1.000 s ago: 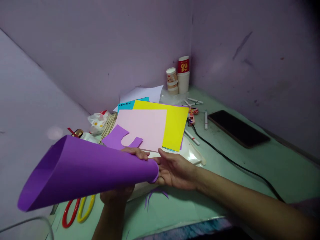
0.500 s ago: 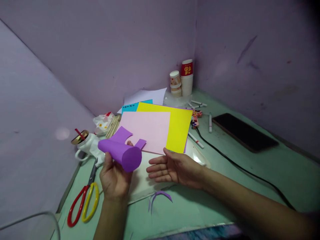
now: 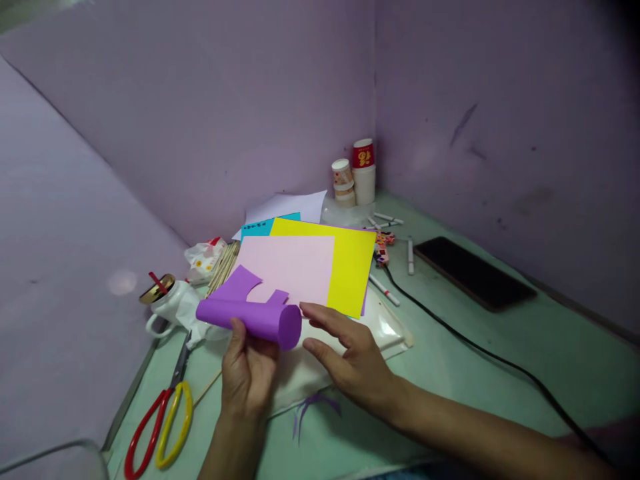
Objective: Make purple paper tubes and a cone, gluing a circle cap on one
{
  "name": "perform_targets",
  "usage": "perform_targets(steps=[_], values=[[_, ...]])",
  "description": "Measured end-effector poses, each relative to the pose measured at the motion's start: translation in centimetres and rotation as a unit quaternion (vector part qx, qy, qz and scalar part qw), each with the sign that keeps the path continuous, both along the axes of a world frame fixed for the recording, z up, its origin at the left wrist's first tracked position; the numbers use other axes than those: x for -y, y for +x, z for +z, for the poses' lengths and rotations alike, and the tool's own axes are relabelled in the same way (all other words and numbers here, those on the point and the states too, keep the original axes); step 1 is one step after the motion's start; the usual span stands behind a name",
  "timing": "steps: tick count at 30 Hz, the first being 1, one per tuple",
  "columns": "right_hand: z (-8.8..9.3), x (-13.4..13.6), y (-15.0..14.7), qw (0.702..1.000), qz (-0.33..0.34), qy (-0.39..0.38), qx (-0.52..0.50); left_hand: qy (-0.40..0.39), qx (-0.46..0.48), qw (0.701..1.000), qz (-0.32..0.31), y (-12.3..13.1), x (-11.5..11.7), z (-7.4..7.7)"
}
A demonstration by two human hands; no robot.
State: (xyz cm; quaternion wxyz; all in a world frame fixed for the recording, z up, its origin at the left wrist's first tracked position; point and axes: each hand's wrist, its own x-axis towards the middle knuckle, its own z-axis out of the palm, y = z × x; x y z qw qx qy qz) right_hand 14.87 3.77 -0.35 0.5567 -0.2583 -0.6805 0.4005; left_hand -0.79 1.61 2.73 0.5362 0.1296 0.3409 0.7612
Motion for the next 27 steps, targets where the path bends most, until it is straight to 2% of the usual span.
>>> perform_targets(steps=[4, 7, 9, 12, 14, 17, 19, 21, 23, 27], values=[[-0.1, -0.2, -0.5, 0.996, -0.026, 0.081, 0.041, -0.04, -0.017, 0.998, 0.036, 0.7, 0.1, 0.6], [0.1, -0.3, -1.1, 0.997, -0.007, 0.067, 0.049, -0.046, -0.046, 0.995, 0.074, 1.0, 0.1, 0.5], [0.2, -0.4, -1.6, 0.999, 0.016, 0.012, 0.029, -0.029, -0.081, 0.99, 0.108, 1.0, 0.0, 0.1], [0.4, -0.8, -1.9, 0.983, 0.07, -0.161, -0.044, 0.014, -0.158, 0.972, 0.173, 0.9, 0.1, -0.7], [0.4, -1.3, -1.9, 0.94, 0.11, -0.301, -0.117, 0.032, -0.216, 0.953, 0.208, 0.6, 0.4, -1.2], [0.4, -1.9, -1.4, 0.845, 0.181, -0.464, -0.195, 0.044, -0.296, 0.927, 0.226, 0.1, 1.1, -1.8], [0.5, -2.1, -1.0, 0.784, 0.235, -0.537, -0.205, 0.076, -0.373, 0.895, 0.231, -0.1, 1.3, -2.2], [0.5, -2.1, -0.6, 0.738, 0.285, -0.578, -0.2, 0.13, -0.461, 0.847, 0.232, -0.3, 1.3, -2.8], [0.6, -2.0, -0.4, 0.714, 0.325, -0.589, -0.197, 0.178, -0.524, 0.802, 0.226, -0.3, 1.0, -3.4], [0.8, -1.6, -0.1, 0.705, 0.372, -0.576, -0.184, 0.205, -0.578, 0.764, 0.199, -0.5, 0.7, -4.5]])
